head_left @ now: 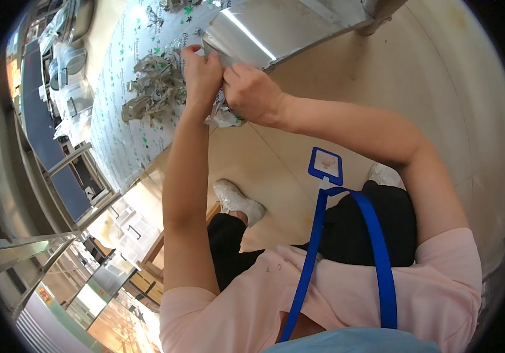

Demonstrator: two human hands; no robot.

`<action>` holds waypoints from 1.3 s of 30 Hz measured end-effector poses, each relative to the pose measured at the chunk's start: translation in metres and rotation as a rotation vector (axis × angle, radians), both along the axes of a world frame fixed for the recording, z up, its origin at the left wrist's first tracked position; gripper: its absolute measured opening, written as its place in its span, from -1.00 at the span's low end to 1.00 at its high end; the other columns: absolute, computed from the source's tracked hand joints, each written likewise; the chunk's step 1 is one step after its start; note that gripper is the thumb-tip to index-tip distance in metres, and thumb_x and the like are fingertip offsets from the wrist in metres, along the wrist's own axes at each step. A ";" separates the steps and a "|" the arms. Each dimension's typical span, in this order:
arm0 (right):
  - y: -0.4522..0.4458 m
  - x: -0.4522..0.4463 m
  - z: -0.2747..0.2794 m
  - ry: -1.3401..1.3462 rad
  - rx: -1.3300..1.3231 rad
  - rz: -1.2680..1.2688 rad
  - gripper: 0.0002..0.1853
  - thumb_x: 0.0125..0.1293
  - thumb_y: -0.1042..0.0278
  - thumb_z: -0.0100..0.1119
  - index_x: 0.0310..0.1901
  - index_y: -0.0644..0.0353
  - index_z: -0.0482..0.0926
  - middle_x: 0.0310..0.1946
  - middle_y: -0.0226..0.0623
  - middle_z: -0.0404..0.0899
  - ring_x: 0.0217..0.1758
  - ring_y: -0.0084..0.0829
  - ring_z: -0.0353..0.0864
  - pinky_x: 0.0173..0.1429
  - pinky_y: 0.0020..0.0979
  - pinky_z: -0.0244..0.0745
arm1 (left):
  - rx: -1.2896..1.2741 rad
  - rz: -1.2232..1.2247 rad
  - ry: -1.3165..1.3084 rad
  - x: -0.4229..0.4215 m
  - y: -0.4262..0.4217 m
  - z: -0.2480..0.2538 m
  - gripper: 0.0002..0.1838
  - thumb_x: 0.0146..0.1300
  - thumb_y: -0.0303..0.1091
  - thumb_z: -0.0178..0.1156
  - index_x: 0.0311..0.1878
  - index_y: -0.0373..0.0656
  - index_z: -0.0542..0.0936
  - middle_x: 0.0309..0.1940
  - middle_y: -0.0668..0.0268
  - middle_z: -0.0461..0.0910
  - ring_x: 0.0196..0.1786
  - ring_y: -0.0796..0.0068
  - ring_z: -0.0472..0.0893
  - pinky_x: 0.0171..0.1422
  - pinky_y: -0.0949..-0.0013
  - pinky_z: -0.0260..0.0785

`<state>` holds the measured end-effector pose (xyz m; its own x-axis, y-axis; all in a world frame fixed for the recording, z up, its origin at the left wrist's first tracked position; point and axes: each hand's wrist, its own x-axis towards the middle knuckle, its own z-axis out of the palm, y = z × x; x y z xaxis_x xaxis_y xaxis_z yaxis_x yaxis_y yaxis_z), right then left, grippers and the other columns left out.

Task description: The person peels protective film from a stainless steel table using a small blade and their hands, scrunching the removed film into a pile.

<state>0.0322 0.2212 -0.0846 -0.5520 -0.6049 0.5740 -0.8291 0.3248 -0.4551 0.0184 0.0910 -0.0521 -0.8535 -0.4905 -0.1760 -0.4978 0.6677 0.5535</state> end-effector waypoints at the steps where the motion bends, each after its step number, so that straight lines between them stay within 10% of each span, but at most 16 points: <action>1: 0.000 0.003 -0.001 -0.004 -0.002 0.005 -0.85 -0.11 0.46 0.00 -0.48 0.32 0.51 -0.43 -0.17 0.44 -0.33 -0.32 0.43 -0.23 -0.40 0.42 | 0.024 0.008 0.022 0.003 -0.002 -0.002 -0.56 0.12 -0.37 0.09 -0.01 -0.41 0.22 -0.44 -0.01 0.50 -0.32 0.13 0.53 -0.16 0.28 0.32; 14: -0.005 0.025 0.004 -0.011 -0.025 0.077 -0.75 -0.08 0.43 -0.01 -0.39 0.45 0.51 -0.32 -0.04 0.45 -0.26 -0.25 0.44 -0.12 -0.38 0.41 | 0.121 0.028 0.075 0.036 -0.008 0.005 -0.57 0.16 -0.40 0.10 0.01 -0.35 0.18 -0.45 0.22 0.48 -0.45 0.59 0.43 -0.44 0.52 0.30; 20: -0.003 0.036 0.006 0.078 0.049 0.024 -0.67 -0.04 0.42 -0.02 -0.25 0.47 0.51 -0.19 0.05 0.46 -0.14 -0.16 0.45 0.00 -0.27 0.39 | 0.010 0.034 -0.003 0.032 -0.014 0.006 -0.49 0.15 -0.40 0.11 0.07 -0.45 0.15 -0.31 0.01 0.48 -0.24 0.41 0.49 -0.18 0.45 0.32; 25: 0.026 0.067 0.014 0.211 -0.195 0.269 -0.71 -0.01 0.41 0.00 -0.23 0.35 0.52 -0.21 -0.04 0.49 -0.16 -0.21 0.47 -0.02 -0.24 0.38 | 0.082 -0.024 -0.012 0.029 0.004 0.005 -0.39 0.10 -0.37 0.18 0.14 -0.38 0.14 -0.29 0.12 0.46 -0.39 0.47 0.48 -0.36 0.46 0.36; 28: 0.047 0.059 0.014 -0.333 -0.105 0.161 -0.76 0.07 0.28 0.07 -0.32 0.29 0.52 -0.26 -0.18 0.50 -0.20 -0.32 0.47 -0.11 -0.26 0.38 | 0.226 0.001 0.026 0.028 -0.007 -0.009 -0.38 0.10 -0.37 0.18 0.15 -0.38 0.13 -0.30 0.14 0.46 -0.39 0.49 0.49 -0.39 0.46 0.36; 30: 0.038 0.019 0.011 -1.654 -0.050 -0.048 -0.65 0.15 0.03 0.09 -0.38 0.22 0.49 -0.35 -0.30 0.49 -0.31 -0.42 0.47 -0.23 -0.35 0.37 | 0.264 -0.012 0.008 0.029 -0.008 -0.007 -0.37 0.10 -0.35 0.18 0.16 -0.36 0.12 -0.29 0.15 0.46 -0.40 0.50 0.49 -0.41 0.46 0.36; 33: 0.023 0.004 0.022 -2.088 -0.350 -0.064 -0.53 0.18 -0.16 0.01 -0.40 0.18 0.49 -0.47 -0.39 0.47 -0.44 -0.50 0.46 -0.32 -0.45 0.36 | 0.358 0.092 0.046 0.024 0.007 0.003 -0.36 0.11 -0.33 0.18 0.18 -0.34 0.11 -0.25 0.11 0.45 -0.32 0.43 0.49 -0.28 0.42 0.38; 39: -0.009 0.010 0.021 -2.024 -0.394 -0.214 -0.59 0.24 -0.06 -0.04 -0.47 0.17 0.45 -0.62 -0.35 0.43 -0.62 -0.49 0.41 -0.53 -0.48 0.33 | 0.182 -0.174 0.129 0.031 0.006 0.004 -0.35 0.11 -0.43 0.11 0.23 -0.33 0.05 -0.05 -0.04 0.41 -0.02 0.19 0.47 0.07 0.31 0.28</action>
